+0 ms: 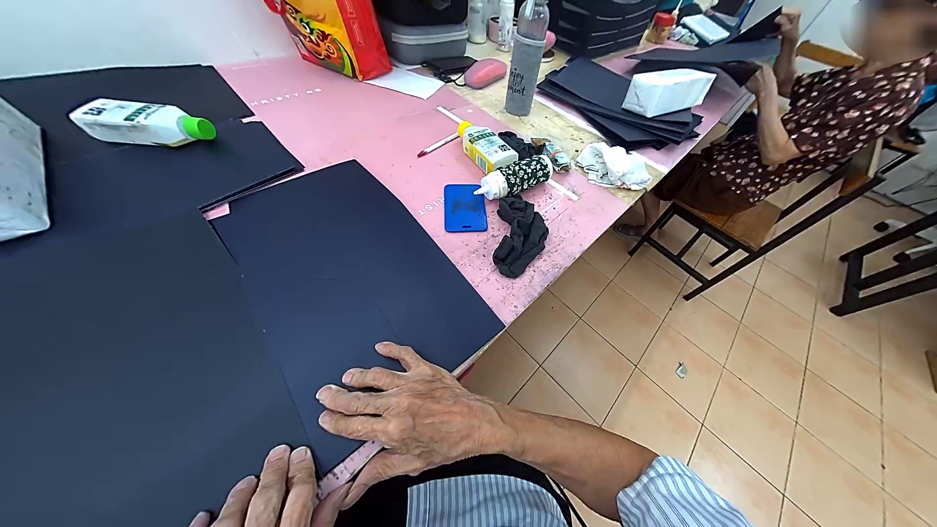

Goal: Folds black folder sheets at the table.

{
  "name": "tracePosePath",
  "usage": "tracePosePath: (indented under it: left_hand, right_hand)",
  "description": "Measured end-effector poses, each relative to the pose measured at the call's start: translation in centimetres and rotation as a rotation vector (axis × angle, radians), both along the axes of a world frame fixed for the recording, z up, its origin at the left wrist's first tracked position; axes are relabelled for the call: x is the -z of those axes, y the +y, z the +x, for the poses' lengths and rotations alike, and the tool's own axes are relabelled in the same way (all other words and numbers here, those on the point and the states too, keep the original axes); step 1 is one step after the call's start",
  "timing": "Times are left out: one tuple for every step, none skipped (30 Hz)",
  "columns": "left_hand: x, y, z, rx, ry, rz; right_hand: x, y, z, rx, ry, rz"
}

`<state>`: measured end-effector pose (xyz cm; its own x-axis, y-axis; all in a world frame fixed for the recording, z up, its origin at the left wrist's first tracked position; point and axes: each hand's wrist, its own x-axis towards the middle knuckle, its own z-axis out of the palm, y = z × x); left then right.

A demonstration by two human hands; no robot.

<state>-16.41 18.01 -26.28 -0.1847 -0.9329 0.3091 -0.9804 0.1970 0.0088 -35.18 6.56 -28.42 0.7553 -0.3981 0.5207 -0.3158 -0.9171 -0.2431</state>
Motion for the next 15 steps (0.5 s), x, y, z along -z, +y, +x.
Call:
tracePosePath:
  left_hand:
    - [0.1, 0.1, 0.0, -0.004, -0.004, -0.007]
    - [0.1, 0.1, 0.1, -0.007, -0.010, -0.016]
    - [0.1, 0.1, 0.2, -0.008, -0.009, -0.016]
    - [0.1, 0.1, 0.2, -0.006, -0.009, -0.013]
    - [0.1, 0.0, 0.2, 0.005, -0.002, -0.005]
    - [0.2, -0.1, 0.2, 0.021, 0.015, 0.005]
    - [0.3, 0.1, 0.1, 0.032, 0.031, 0.001]
    - [0.6, 0.2, -0.1, 0.028, 0.040, -0.042]
    - [1.1, 0.3, -0.3, 0.012, 0.040, -0.105]
    - [1.6, 0.2, -0.6, -0.009, 0.031, -0.172]
    - [1.9, 0.2, -0.9, -0.030, 0.022, -0.204]
    - [2.0, 0.3, -1.1, -0.053, 0.014, -0.208]
    - [1.9, 0.4, -1.3, -0.072, 0.009, -0.199]
    - [1.7, 0.5, -1.3, -0.081, 0.008, -0.185]
    - [1.5, 0.5, -1.3, -0.087, 0.009, -0.183]
  right_hand:
    - [0.1, 0.0, 0.1, -0.003, -0.002, -0.003]
    - [0.1, 0.0, 0.2, -0.005, -0.001, -0.002]
    - [0.1, 0.0, 0.3, -0.004, 0.002, -0.004]
    - [0.0, 0.0, 0.2, 0.002, 0.005, -0.005]
    - [0.0, 0.0, 0.1, 0.016, -0.001, -0.012]
    - [-0.1, 0.0, 0.0, 0.042, -0.015, -0.022]
    - [-0.1, 0.2, -0.1, 0.062, -0.033, -0.024]
    - [-0.1, 0.4, -0.2, 0.073, -0.046, -0.021]
    - [0.0, 0.4, -0.3, 0.077, -0.052, -0.022]
    - [0.2, 0.4, -0.4, 0.081, -0.054, -0.026]
    - [0.5, 0.2, -0.6, 0.081, -0.052, -0.035]
    - [0.8, 0.1, -0.6, 0.068, -0.053, -0.040]
    - [0.9, -0.2, -0.5, 0.048, -0.056, -0.049]
    - [0.9, -0.4, -0.5, 0.025, -0.045, -0.063]
    - [0.6, -0.6, -0.6, 0.006, -0.019, -0.080]
